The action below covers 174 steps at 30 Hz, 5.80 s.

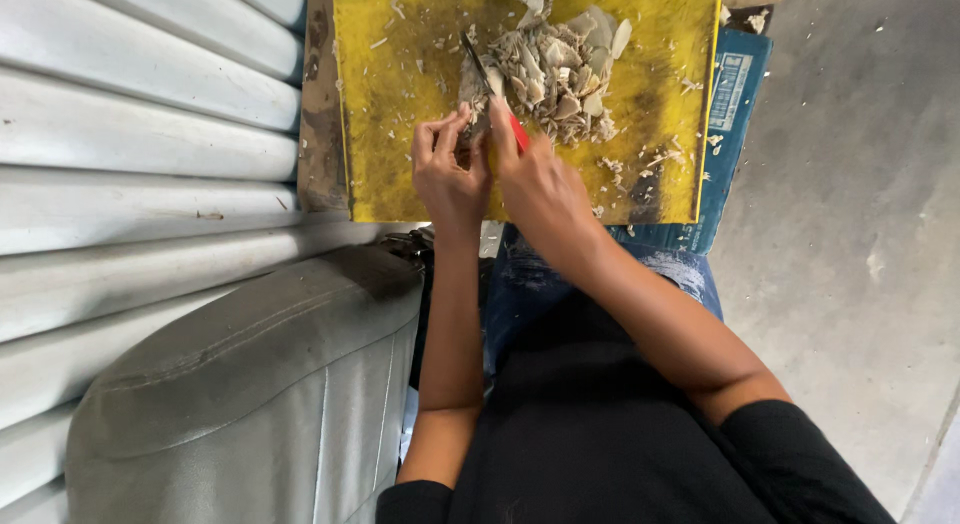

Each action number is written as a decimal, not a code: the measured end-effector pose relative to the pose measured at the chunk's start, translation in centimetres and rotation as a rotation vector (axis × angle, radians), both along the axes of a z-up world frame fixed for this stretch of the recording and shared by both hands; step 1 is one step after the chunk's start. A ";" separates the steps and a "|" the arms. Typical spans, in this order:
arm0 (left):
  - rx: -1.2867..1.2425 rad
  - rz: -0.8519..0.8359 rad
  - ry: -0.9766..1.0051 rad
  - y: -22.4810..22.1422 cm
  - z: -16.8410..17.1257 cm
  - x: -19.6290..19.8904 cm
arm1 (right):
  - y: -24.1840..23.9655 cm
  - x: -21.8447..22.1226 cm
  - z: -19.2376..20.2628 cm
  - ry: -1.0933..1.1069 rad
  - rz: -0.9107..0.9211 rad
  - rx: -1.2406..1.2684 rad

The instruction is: The person peels a root vegetable by scraping it with a small knife and then minces it into small pieces using a large cleaver on a yellow cutting board.

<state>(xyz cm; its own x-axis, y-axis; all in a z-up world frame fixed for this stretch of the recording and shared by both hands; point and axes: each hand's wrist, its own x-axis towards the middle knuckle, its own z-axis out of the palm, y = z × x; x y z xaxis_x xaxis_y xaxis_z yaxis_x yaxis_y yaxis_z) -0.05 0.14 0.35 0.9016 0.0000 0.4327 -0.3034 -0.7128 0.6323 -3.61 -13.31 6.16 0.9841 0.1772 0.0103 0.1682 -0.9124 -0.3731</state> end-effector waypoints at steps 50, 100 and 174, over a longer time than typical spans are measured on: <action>-0.109 0.099 0.312 0.1 -0.2 0.7 | -1.5 1.9 -1.1 0.296 -0.039 0.187; -0.396 -0.007 0.084 1.5 -1.1 7.7 | -2.3 1.1 3.2 0.070 0.154 -0.158; -0.145 0.035 0.090 -0.2 -2.8 1.6 | -2.6 -2.7 0.4 0.030 0.003 -0.007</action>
